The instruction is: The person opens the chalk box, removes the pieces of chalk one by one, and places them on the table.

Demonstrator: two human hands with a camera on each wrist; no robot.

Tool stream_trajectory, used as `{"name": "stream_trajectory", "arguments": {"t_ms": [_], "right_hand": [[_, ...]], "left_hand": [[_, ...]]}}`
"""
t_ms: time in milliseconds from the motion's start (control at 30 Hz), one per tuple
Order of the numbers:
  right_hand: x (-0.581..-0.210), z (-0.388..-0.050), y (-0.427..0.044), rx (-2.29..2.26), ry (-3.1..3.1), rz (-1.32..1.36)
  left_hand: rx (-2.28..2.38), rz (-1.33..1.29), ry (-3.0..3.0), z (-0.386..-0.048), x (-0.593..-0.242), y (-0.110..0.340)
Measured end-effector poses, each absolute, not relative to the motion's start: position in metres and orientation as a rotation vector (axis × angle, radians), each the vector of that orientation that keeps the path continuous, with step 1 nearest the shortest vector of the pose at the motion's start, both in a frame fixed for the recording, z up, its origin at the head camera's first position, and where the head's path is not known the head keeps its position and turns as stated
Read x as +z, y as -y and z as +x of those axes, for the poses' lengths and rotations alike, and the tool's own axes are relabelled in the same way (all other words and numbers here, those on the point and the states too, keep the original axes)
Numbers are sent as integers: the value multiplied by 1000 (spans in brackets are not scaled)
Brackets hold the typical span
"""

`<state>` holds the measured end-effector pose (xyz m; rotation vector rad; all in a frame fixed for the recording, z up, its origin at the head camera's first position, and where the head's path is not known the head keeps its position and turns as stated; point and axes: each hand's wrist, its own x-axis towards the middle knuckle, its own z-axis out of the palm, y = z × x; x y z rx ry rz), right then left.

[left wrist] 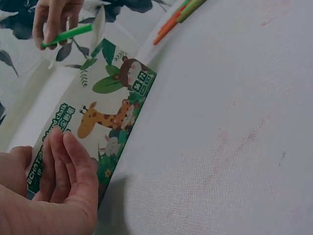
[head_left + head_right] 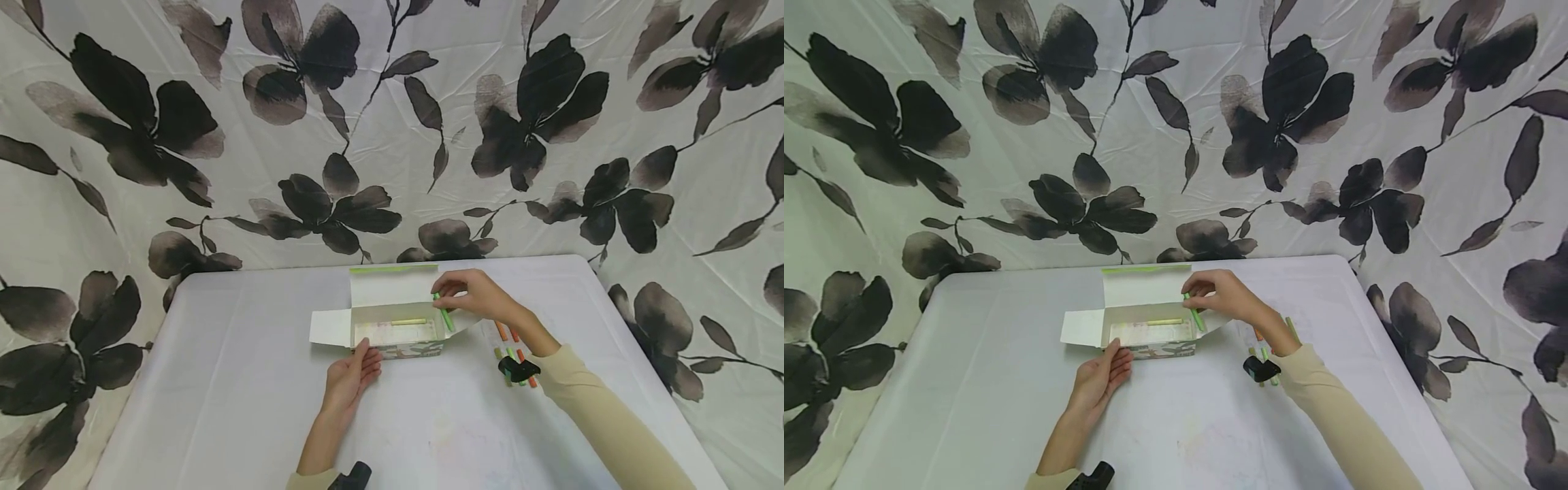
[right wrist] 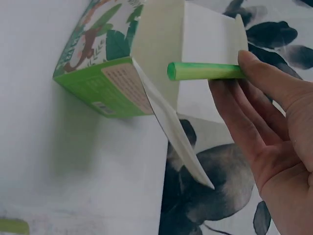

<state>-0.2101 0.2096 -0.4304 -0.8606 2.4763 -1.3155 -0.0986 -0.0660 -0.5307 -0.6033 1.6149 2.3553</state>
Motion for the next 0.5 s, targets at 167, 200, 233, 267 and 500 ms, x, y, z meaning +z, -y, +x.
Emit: {"name": "stream_trajectory", "arguments": {"t_ms": [167,200,233,267,500], "right_hand": [[-427,-204,-228,-1395,-2404,-771],[-426,-202,-231,-1404,-2393,-757],[-426,-201,-235,-1414,-2381,-743],[-426,-199,-239,-1416,-2375,-724],[-430,-189,-264,-1464,-2295,-610]], "left_hand": [[2339,-601,-1632,-100,-531,66],[2334,-600,-1636,-100,-531,66],[2332,-601,-1639,-100,-531,66],[2329,-601,-1642,-100,-531,66],[2339,-602,-1623,-100,-531,67]]}}
